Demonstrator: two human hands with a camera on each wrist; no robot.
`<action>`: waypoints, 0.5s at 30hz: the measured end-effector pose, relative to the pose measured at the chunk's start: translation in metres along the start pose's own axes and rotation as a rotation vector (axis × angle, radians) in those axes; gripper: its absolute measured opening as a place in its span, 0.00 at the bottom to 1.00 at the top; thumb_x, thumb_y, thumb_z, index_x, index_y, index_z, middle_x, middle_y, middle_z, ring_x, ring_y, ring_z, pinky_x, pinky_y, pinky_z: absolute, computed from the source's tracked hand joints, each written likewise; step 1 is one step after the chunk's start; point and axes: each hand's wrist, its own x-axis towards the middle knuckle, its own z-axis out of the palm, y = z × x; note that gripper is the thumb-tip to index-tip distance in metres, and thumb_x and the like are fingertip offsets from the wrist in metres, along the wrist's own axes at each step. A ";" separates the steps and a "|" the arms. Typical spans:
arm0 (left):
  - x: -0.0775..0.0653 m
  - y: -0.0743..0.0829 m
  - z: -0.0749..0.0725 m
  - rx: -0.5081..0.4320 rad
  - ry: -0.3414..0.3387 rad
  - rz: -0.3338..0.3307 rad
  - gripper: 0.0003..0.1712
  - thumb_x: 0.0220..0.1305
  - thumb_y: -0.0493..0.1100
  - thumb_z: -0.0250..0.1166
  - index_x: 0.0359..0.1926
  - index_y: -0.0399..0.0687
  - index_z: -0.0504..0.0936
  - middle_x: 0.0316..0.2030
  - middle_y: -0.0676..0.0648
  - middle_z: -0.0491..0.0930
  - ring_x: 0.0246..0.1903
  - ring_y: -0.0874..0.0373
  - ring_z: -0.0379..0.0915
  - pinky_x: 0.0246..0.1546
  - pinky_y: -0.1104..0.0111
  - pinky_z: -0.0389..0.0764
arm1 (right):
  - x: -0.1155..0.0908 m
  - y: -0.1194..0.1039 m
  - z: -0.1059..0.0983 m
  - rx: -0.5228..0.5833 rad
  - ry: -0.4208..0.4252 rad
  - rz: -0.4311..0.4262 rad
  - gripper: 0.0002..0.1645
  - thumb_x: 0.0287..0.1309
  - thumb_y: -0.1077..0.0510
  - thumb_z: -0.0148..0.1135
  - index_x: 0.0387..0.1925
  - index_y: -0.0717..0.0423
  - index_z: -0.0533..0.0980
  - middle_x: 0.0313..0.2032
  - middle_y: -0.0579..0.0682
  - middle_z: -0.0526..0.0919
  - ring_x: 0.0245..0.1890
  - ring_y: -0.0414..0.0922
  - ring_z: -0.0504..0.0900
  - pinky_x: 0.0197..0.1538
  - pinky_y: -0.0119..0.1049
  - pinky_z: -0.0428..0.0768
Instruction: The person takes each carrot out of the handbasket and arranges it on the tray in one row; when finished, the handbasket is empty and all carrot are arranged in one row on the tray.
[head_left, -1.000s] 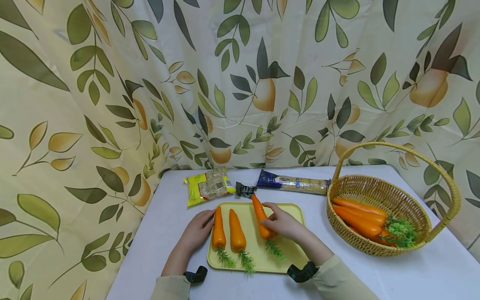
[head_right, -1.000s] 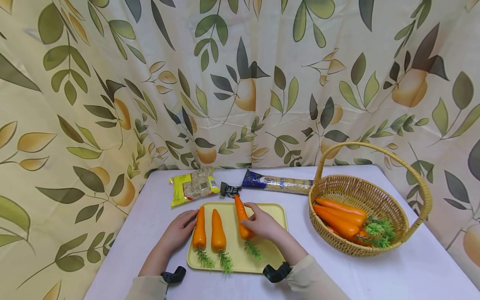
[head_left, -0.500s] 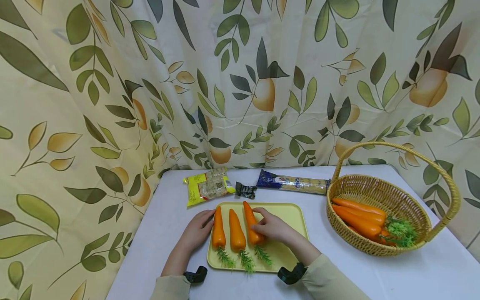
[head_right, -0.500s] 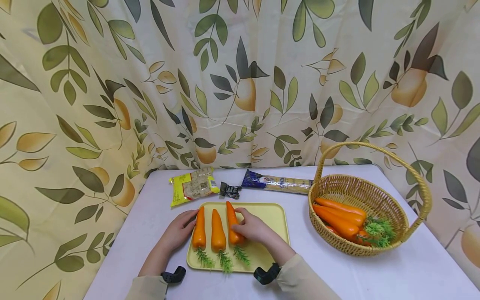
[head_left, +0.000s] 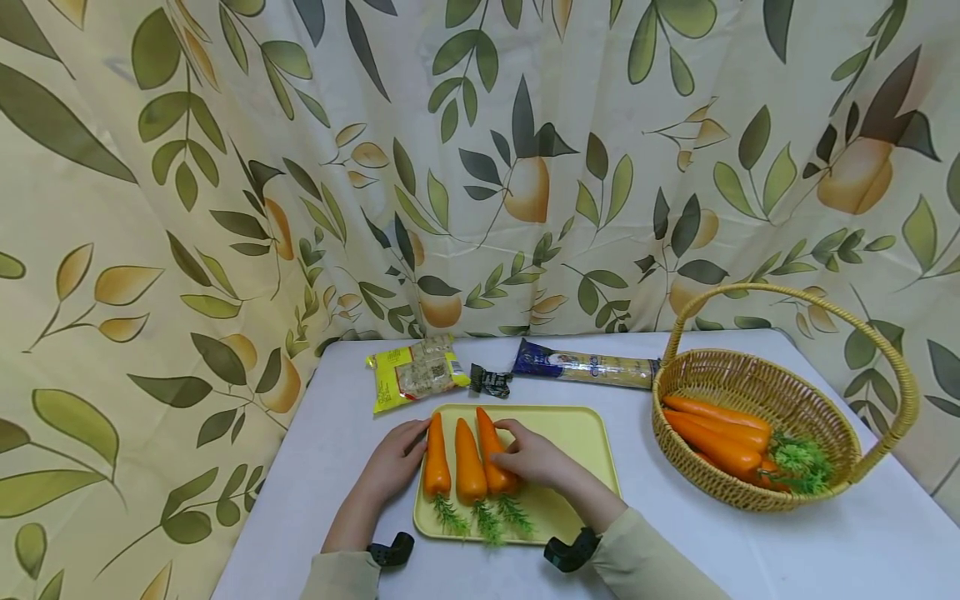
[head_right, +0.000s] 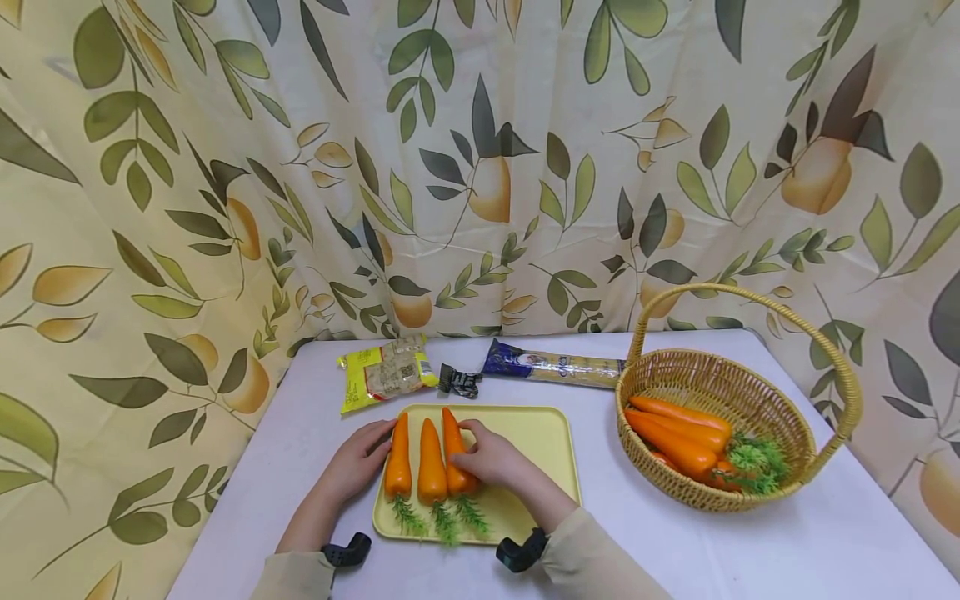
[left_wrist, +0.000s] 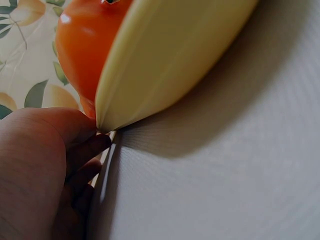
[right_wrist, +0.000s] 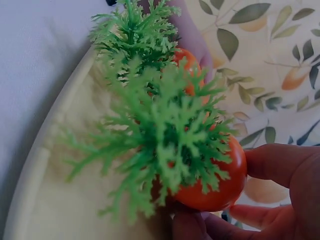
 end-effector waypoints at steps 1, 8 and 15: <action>0.000 0.000 0.000 -0.001 0.000 -0.002 0.26 0.74 0.53 0.55 0.70 0.60 0.70 0.68 0.49 0.70 0.71 0.48 0.62 0.72 0.46 0.63 | 0.000 0.000 0.001 0.000 -0.001 -0.003 0.38 0.63 0.50 0.65 0.71 0.52 0.63 0.37 0.54 0.83 0.31 0.44 0.80 0.32 0.37 0.78; 0.000 0.001 0.000 0.009 -0.003 -0.005 0.26 0.74 0.52 0.55 0.70 0.60 0.70 0.68 0.49 0.71 0.70 0.48 0.62 0.71 0.46 0.64 | 0.001 -0.002 0.006 -0.005 -0.008 -0.020 0.39 0.62 0.51 0.65 0.71 0.55 0.63 0.36 0.52 0.83 0.31 0.44 0.80 0.32 0.36 0.78; -0.001 0.003 0.000 0.006 0.001 -0.013 0.26 0.74 0.52 0.55 0.70 0.60 0.70 0.68 0.48 0.70 0.71 0.48 0.62 0.71 0.46 0.63 | 0.002 -0.006 0.008 -0.032 0.000 -0.025 0.38 0.61 0.51 0.65 0.70 0.55 0.64 0.35 0.51 0.83 0.31 0.44 0.79 0.33 0.37 0.77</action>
